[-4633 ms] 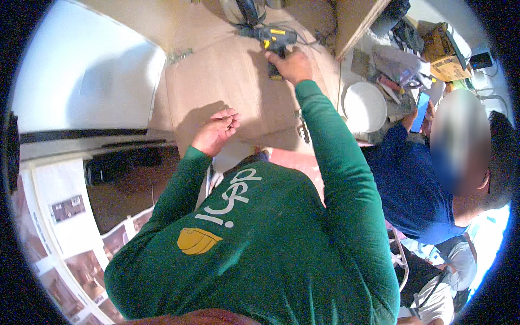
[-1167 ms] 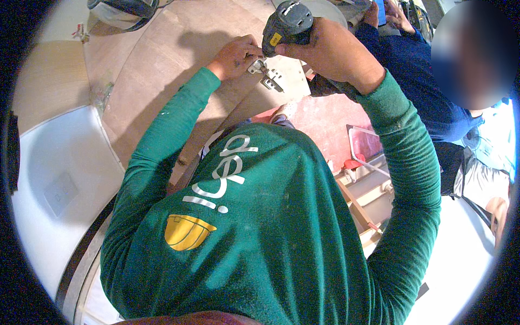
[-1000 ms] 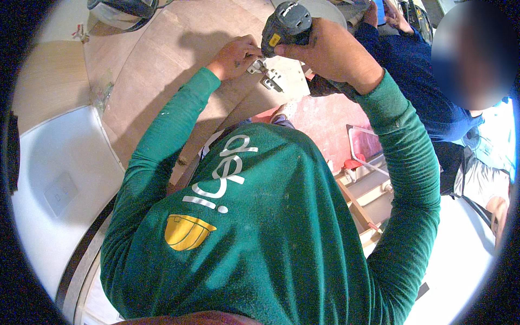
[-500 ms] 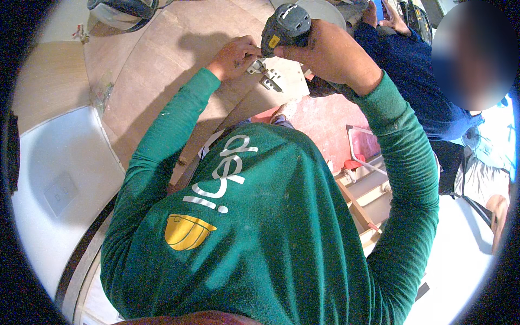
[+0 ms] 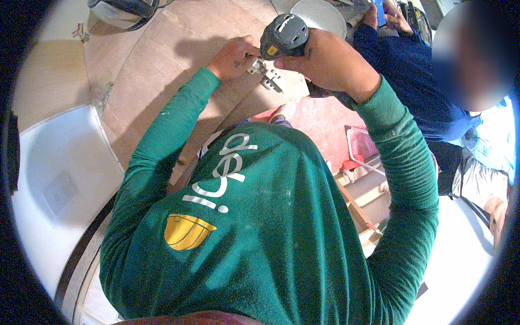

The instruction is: The person attaches metal hinges to a wooden cabinet door using a cordless drill and screws, then lifts the door and positions it against a wall-mounted cabinet unit. A second person assists by holding the cabinet in place.

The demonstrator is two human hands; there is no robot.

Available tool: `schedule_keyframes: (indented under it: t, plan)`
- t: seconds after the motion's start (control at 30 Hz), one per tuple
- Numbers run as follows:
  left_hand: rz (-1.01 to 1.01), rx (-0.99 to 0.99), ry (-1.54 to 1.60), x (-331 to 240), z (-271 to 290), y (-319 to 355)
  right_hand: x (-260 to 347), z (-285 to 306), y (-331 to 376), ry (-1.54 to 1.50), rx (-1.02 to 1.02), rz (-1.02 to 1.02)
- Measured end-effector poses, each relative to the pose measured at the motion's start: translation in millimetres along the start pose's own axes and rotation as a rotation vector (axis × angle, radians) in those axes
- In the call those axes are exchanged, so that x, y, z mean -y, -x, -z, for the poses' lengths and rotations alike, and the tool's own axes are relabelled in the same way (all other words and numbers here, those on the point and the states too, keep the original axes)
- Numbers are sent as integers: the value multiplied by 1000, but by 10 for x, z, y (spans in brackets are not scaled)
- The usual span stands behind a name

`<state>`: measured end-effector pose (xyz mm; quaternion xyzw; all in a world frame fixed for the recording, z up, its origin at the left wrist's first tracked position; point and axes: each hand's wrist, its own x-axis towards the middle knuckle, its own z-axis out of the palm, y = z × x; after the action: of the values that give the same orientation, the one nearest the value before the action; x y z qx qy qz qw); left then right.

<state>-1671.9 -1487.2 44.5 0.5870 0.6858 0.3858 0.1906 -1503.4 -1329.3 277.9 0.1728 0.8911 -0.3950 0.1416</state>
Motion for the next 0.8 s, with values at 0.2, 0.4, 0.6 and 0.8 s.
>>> schedule_keyframes:
  t: [0.2, 0.4, 0.6, 0.8]
  plan:
    - [-40, -280, 697, -814, 532, -375, -49, 2, 27, 13, 14, 56]
    - [-388, -156, 449, -1330, 720, -784, -4, 33, -16, 14, 100, -53]
    - [-317, -74, 591, -1282, 658, -749, -106, -27, -13, 5, 51, -32]
    - [-336, -100, 648, -1236, 608, -796, -70, -3, -45, 13, 81, -55]
